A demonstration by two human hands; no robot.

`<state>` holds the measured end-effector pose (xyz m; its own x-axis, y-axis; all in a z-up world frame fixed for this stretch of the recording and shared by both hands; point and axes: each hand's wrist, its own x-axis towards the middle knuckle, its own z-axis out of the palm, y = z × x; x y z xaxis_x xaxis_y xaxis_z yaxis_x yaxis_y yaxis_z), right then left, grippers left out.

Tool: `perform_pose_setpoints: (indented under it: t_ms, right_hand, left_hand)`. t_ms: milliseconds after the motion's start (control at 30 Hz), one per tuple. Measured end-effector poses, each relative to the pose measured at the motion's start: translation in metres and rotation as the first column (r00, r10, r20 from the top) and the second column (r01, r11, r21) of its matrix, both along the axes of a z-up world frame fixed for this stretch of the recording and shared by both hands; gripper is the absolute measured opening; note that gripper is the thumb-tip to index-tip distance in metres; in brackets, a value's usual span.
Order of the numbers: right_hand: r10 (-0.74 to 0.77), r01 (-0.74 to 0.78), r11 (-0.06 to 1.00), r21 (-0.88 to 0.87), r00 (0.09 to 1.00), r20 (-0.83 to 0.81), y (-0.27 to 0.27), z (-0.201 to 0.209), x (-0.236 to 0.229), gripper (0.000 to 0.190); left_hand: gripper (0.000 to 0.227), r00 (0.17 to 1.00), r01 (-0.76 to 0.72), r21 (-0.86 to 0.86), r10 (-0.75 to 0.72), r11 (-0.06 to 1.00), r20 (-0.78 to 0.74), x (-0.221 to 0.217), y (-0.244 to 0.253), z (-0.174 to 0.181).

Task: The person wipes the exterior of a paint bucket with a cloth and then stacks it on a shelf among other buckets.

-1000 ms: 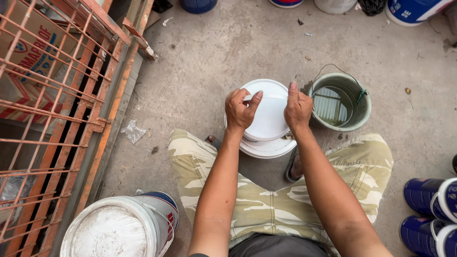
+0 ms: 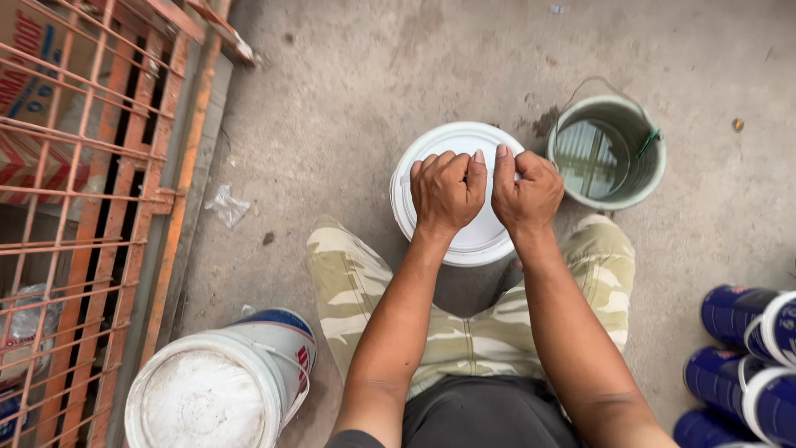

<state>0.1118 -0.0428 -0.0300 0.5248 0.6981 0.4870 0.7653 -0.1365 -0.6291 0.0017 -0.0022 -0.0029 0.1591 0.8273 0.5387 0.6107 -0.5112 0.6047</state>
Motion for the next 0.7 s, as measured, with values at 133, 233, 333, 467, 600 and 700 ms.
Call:
perform_pose_setpoints:
  t_ms: [133, 233, 333, 467, 600, 700]
  right_hand:
    - [0.05, -0.054, 0.997, -0.049, 0.995, -0.092, 0.012, 0.008, 0.001, 0.049]
    - [0.086, -0.098, 0.993, -0.064, 0.983, -0.162, 0.02, 0.008, -0.001, 0.049]
    - [0.103, -0.115, 0.992, -0.044, 0.968, -0.227, 0.021, 0.011, -0.005, 0.048]
    - [0.098, -0.113, 0.992, -0.048, 0.967, -0.236, 0.021, 0.01, -0.004, 0.048]
    - [0.117, -0.121, 0.993, -0.001, 0.965, -0.236, 0.016, 0.007, -0.002, 0.047]
    - [0.084, -0.093, 0.995, -0.037, 0.974, -0.209, 0.011, 0.009, -0.001, 0.048]
  left_hand:
    - [0.04, 1.0, -0.002, -0.038, 0.002, 0.999, -0.005, 0.0, 0.014, 0.005]
    - [0.041, 1.0, 0.012, -0.072, -0.012, 0.997, -0.009, -0.003, 0.023, 0.009]
    - [0.041, 1.0, 0.003, -0.079, -0.003, 0.997, -0.007, -0.004, 0.025, 0.01]
    - [0.04, 1.0, 0.014, -0.1, -0.015, 0.995, -0.01, -0.005, 0.024, 0.016]
    - [0.04, 0.999, 0.045, -0.142, -0.041, 0.989, 0.028, -0.005, 0.018, 0.019]
    - [0.04, 0.999, 0.03, -0.138, -0.026, 0.99, 0.03, -0.004, 0.011, 0.013]
